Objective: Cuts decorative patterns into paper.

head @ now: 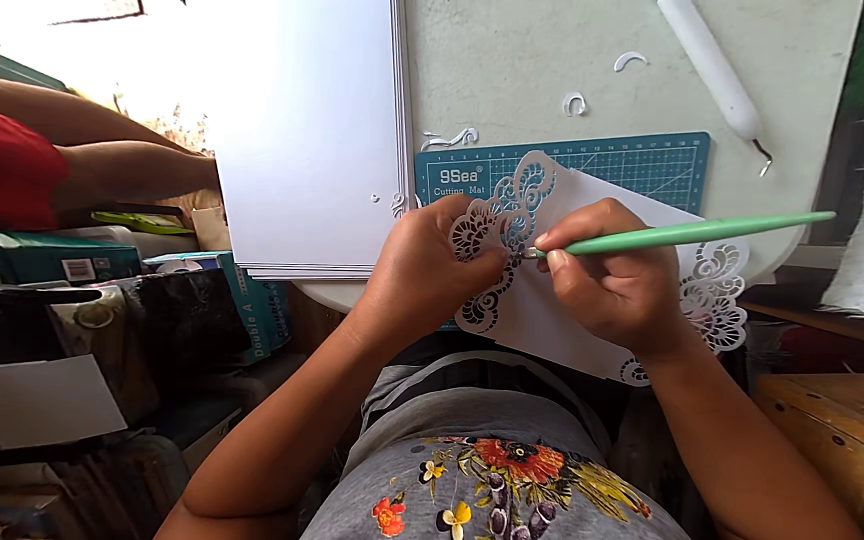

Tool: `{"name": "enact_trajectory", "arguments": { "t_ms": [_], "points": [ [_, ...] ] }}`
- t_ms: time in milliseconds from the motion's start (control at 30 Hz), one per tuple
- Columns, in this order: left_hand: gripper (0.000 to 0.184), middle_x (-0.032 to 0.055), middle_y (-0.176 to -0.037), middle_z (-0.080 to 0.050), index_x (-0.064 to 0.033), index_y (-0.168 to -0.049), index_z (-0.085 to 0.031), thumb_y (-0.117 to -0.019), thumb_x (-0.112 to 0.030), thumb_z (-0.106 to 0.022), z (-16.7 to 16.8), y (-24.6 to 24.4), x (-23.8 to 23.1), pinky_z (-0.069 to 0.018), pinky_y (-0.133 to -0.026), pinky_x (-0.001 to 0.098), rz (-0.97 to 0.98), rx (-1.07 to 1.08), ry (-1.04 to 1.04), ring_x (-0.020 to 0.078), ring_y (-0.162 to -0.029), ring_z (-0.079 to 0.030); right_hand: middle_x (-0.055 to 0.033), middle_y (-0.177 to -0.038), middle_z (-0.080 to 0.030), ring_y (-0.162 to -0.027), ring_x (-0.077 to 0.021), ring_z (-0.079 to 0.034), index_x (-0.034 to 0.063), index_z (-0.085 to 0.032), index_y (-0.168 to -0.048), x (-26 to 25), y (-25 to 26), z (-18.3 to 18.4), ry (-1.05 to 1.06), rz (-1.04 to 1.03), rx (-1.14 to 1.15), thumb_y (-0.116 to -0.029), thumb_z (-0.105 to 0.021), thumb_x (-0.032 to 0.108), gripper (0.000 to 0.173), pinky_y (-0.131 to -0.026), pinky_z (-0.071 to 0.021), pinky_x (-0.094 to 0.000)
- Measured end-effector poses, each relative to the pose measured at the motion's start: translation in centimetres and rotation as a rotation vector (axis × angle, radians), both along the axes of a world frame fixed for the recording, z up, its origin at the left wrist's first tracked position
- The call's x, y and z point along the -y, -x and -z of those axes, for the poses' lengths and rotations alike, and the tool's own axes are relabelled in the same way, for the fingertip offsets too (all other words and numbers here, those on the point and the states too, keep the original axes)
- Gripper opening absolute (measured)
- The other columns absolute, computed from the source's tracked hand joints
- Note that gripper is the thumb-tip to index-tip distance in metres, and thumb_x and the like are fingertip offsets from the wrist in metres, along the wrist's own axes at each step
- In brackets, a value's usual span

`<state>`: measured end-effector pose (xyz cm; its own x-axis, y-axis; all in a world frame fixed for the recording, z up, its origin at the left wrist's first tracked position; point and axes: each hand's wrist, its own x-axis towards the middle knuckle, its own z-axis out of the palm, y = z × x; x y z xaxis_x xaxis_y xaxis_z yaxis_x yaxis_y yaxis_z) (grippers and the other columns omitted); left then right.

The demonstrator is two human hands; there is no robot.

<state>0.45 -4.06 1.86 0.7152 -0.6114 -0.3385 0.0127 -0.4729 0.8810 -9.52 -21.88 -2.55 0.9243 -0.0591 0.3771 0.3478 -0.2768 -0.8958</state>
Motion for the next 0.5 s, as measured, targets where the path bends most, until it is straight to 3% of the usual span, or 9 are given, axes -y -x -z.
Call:
{"name": "enact_trajectory", "arguments": {
  "t_ms": [500],
  "points": [
    [0.017, -0.0064, -0.083, -0.071, -0.0092, -0.101, -0.067, -0.0863, -0.005, -0.074, 0.15, 0.1, -0.01, -0.0556, -0.064, 0.0124, -0.002, 0.009, 0.002, -0.0055, -0.072, -0.066, -0.0063, -0.087, -0.064, -0.071, 0.0035, -0.057, -0.008, -0.06, -0.1, 0.0, -0.01, 0.04, 0.006, 0.001, 0.002, -0.0929, -0.054, 0.001, 0.013, -0.062, -0.048, -0.01]
  ]
}}
